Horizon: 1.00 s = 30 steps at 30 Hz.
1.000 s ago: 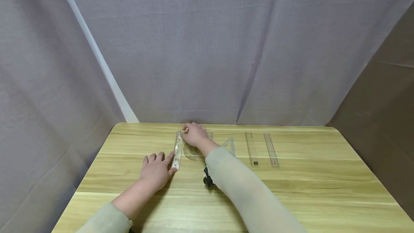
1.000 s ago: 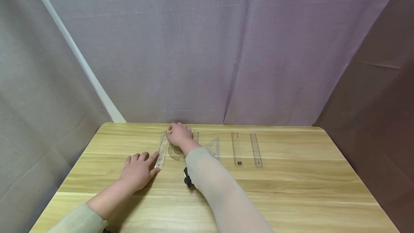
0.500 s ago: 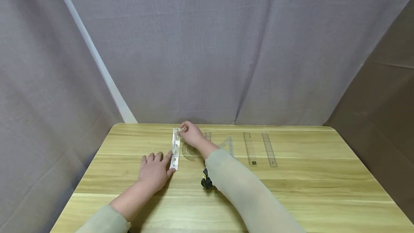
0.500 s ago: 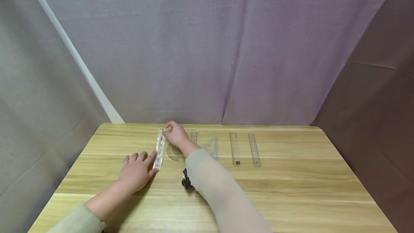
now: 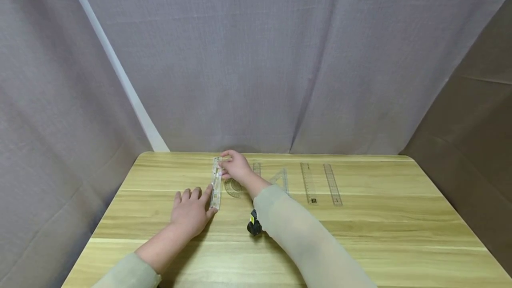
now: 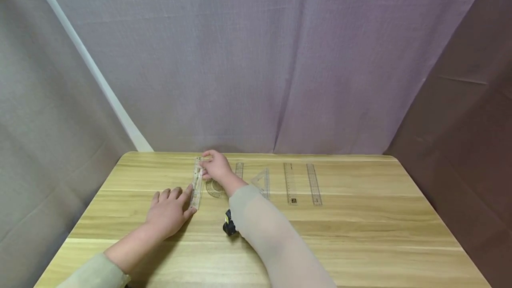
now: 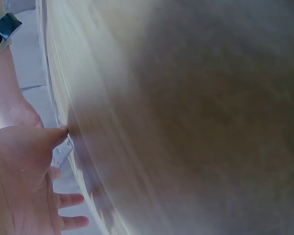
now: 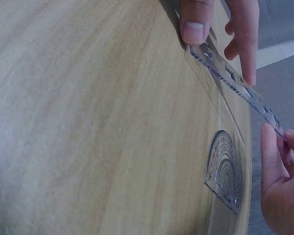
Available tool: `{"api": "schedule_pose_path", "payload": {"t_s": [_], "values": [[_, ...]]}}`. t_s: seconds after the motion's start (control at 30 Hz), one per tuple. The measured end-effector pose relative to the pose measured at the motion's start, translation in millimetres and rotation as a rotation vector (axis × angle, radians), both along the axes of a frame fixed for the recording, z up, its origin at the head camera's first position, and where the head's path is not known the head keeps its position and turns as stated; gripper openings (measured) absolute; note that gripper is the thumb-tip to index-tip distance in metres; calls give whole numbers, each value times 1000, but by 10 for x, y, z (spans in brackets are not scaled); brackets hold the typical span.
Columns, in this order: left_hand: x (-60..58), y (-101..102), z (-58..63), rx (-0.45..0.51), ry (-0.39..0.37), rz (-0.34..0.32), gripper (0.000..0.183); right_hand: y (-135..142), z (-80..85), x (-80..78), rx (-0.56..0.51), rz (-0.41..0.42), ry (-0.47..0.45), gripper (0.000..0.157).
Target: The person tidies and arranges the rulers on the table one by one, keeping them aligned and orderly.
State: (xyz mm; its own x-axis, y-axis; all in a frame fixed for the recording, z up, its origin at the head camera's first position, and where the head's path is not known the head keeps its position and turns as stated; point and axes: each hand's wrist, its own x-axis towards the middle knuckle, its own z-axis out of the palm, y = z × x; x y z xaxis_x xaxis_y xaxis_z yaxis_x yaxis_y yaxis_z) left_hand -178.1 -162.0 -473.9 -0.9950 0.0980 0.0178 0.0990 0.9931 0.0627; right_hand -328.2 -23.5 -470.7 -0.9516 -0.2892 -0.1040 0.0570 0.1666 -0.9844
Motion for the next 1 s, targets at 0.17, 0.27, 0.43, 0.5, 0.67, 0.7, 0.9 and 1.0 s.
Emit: {"api": "schedule_pose_path", "payload": {"t_s": [0.17, 0.27, 0.43, 0.5, 0.67, 0.7, 0.9, 1.0], "values": [[5, 13, 16, 14, 1, -1, 75, 14, 5, 3, -35, 2, -9, 38], [13, 26, 31, 22, 0, -6, 75, 27, -2, 12, -41, -6, -10, 38], [23, 41, 39, 20, -4, -13, 76, 63, -24, 28, -52, -29, -18, 37], [25, 46, 40, 16, -9, -15, 76, 80, -27, 38, -67, -37, -27, 37], [28, 51, 30, 15, -6, -21, 77, 99, -36, 55, -96, -60, -50, 37], [27, 52, 25, 16, -3, -22, 77, 102, -39, 58, -101, -65, -53, 37], [39, 47, 8, 12, 5, -32, 80, 125, -42, 85, -132, -80, -74, 37], [58, 45, 14, 9, 6, -37, 82, 139, -34, 104, -141, -73, -86, 38]]}}
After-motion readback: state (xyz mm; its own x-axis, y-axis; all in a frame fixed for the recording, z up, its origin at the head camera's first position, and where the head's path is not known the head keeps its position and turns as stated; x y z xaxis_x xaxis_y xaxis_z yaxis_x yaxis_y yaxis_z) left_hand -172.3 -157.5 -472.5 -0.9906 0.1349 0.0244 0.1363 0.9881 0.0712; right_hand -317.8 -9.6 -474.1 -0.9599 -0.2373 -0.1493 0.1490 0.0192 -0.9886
